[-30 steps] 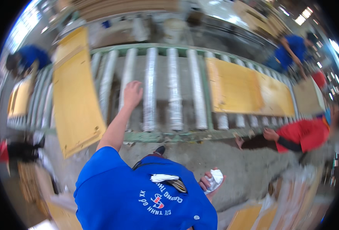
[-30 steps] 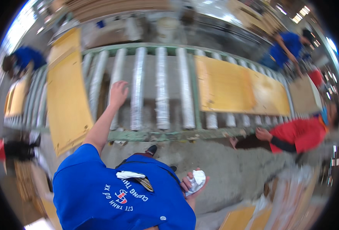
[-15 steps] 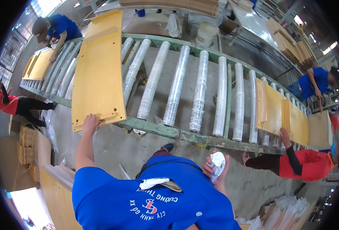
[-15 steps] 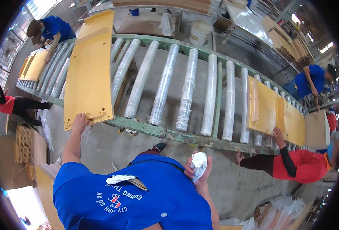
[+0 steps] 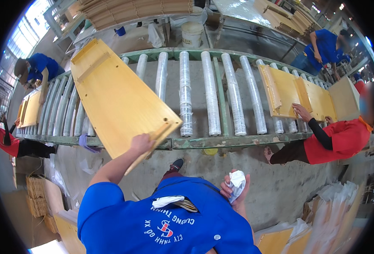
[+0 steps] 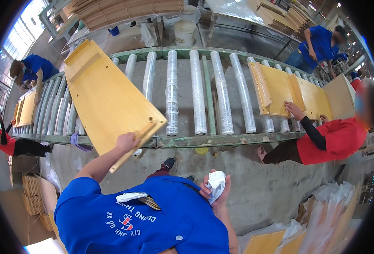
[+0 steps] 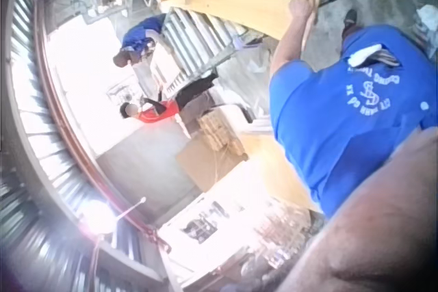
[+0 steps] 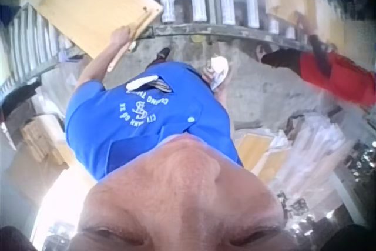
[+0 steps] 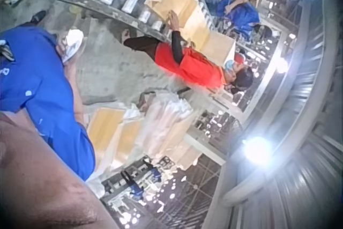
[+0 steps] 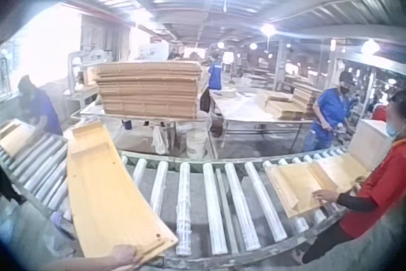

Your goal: The person wipes the surface of light-colored wooden panels with a white cloth. They move along a roller conveyor, wiping multiple panels one by one, and also wipe panels stacked on the floor. Other workers are visible in the background assembling furniture.

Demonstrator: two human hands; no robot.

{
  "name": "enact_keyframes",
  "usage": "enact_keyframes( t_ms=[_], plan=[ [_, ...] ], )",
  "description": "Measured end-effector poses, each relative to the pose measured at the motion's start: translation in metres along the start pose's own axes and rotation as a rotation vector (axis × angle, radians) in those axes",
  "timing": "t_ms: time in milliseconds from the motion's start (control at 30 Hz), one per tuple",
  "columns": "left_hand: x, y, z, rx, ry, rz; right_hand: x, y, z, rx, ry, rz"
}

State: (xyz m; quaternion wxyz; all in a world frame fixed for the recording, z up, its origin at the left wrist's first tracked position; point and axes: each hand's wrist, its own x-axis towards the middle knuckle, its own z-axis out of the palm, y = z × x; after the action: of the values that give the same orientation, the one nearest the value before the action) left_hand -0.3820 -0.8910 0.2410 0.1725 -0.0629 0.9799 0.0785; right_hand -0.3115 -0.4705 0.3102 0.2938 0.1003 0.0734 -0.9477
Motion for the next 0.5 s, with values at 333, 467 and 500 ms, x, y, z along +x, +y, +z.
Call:
enact_keyframes(
  t_ms=[333,467,500],
  plan=[
    [0.077,0.221,0.01,-0.092,0.016,0.321,-0.023,-0.002,-0.026,0.048,0.085,-0.076],
    [0.088,0.261,0.015,-0.191,0.093,0.368,-0.008,-0.016,-0.046,0.012,0.159,-0.139],
    [0.09,0.266,0.016,-0.194,0.066,0.356,-0.002,-0.017,-0.049,0.018,0.178,-0.15]
  ],
)
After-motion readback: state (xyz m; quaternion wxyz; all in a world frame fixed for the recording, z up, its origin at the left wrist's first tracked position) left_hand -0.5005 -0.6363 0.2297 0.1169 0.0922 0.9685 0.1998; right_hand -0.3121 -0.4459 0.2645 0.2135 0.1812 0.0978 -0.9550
